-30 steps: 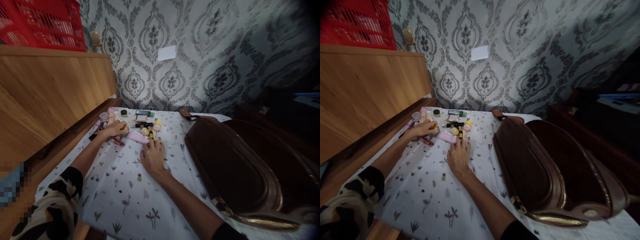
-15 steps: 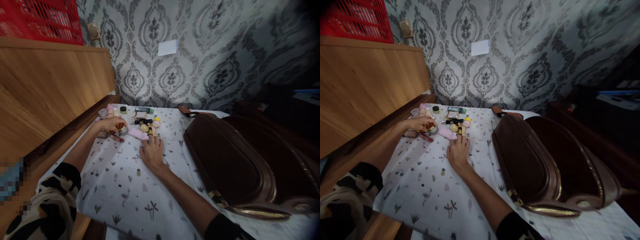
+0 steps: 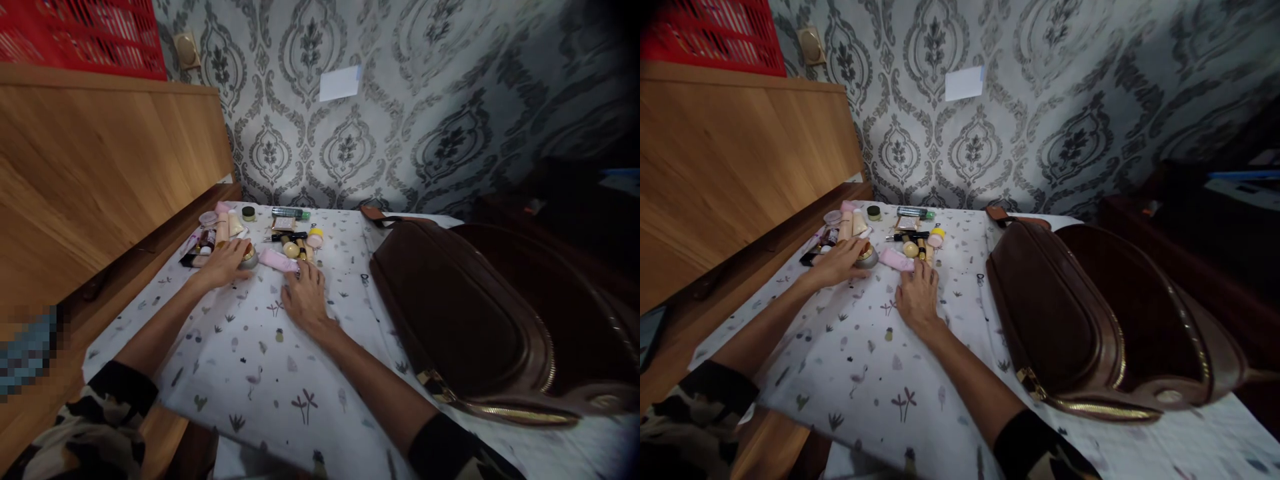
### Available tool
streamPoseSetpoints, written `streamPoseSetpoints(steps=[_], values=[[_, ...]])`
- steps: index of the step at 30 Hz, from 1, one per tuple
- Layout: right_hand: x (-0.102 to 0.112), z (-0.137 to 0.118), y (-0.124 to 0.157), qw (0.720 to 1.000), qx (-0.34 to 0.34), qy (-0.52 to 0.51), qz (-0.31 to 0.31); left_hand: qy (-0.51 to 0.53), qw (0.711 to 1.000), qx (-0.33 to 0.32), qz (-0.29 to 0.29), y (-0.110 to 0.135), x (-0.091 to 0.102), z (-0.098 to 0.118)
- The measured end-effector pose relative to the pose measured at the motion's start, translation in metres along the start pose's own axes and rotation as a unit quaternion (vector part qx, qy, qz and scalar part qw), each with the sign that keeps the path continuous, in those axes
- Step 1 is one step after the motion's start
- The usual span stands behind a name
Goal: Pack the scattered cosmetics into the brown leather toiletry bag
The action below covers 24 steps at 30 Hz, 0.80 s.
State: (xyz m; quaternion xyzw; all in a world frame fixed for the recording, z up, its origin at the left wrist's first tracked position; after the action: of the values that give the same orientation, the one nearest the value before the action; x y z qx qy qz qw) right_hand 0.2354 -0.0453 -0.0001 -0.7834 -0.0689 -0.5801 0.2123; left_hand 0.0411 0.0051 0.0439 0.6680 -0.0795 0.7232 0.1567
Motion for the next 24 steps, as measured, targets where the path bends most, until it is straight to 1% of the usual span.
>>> streamPoseSetpoints(steps=[3, 5, 8, 10, 12, 14, 16, 17, 19, 21, 22, 23, 24], values=[[-0.002, 0.001, 0.0, 1.0, 0.003, -0.007, 0.005, -0.009, 0.999, -0.039, -0.004, 0.007, 0.0, -0.002], [-0.002, 0.001, 0.0, 1.0, 0.006, -0.011, 0.01, -0.019, 0.998, -0.054, -0.027, 0.008, 0.003, -0.006], [-0.002, 0.0, 0.0, 1.0, 0.014, -0.011, 0.013, -0.027, 0.998, -0.034, -0.056, 0.006, 0.003, -0.009], [-0.003, 0.0, 0.0, 1.0, 0.02, -0.011, 0.007, -0.011, 0.999, -0.002, -0.035, 0.003, 0.001, -0.006], [-0.004, -0.001, -0.001, 1.0, 0.023, -0.013, -0.002, 0.008, 0.999, 0.03, 0.018, -0.002, 0.001, -0.002], [-0.005, -0.001, -0.001, 1.0, 0.023, -0.014, -0.006, 0.028, 0.997, 0.035, 0.06, -0.006, 0.002, 0.002], [-0.004, -0.001, -0.001, 1.0, 0.024, -0.018, -0.004, 0.045, 0.997, 0.009, 0.066, -0.009, 0.006, 0.006], [-0.004, -0.001, -0.001, 1.0, 0.024, -0.02, -0.003, 0.054, 0.997, -0.016, 0.052, -0.01, 0.008, 0.007], [-0.004, -0.001, -0.001, 0.999, 0.021, -0.025, -0.002, 0.095, 0.991, -0.092, -0.006, -0.007, 0.011, 0.012], [-0.004, 0.0, -0.001, 0.999, 0.017, -0.027, -0.002, 0.176, 0.969, -0.162, -0.061, 0.0, 0.01, 0.019], [-0.003, 0.0, -0.002, 0.999, 0.016, -0.029, 0.0, 0.221, 0.957, -0.175, -0.072, 0.003, 0.008, 0.021], [-0.003, 0.0, -0.002, 0.999, 0.017, -0.031, 0.003, 0.259, 0.949, -0.167, -0.065, 0.005, 0.006, 0.022], [-0.002, 0.0, -0.002, 0.999, 0.019, -0.034, 0.007, 0.28, 0.948, -0.142, -0.043, 0.005, 0.001, 0.021]])
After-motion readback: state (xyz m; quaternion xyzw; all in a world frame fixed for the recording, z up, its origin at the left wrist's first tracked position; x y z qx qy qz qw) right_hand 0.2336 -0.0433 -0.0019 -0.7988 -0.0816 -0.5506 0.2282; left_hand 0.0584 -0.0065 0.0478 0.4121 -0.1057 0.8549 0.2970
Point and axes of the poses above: each hand's wrist, its own y-axis away from the middle knuckle, its own x-axis out of the back of the hand, z = x × y, the point moved 7 cm from there along -y, towards the middle knuckle, and after that the axes turned 10 degrees about -z, right-handed, at the moved point
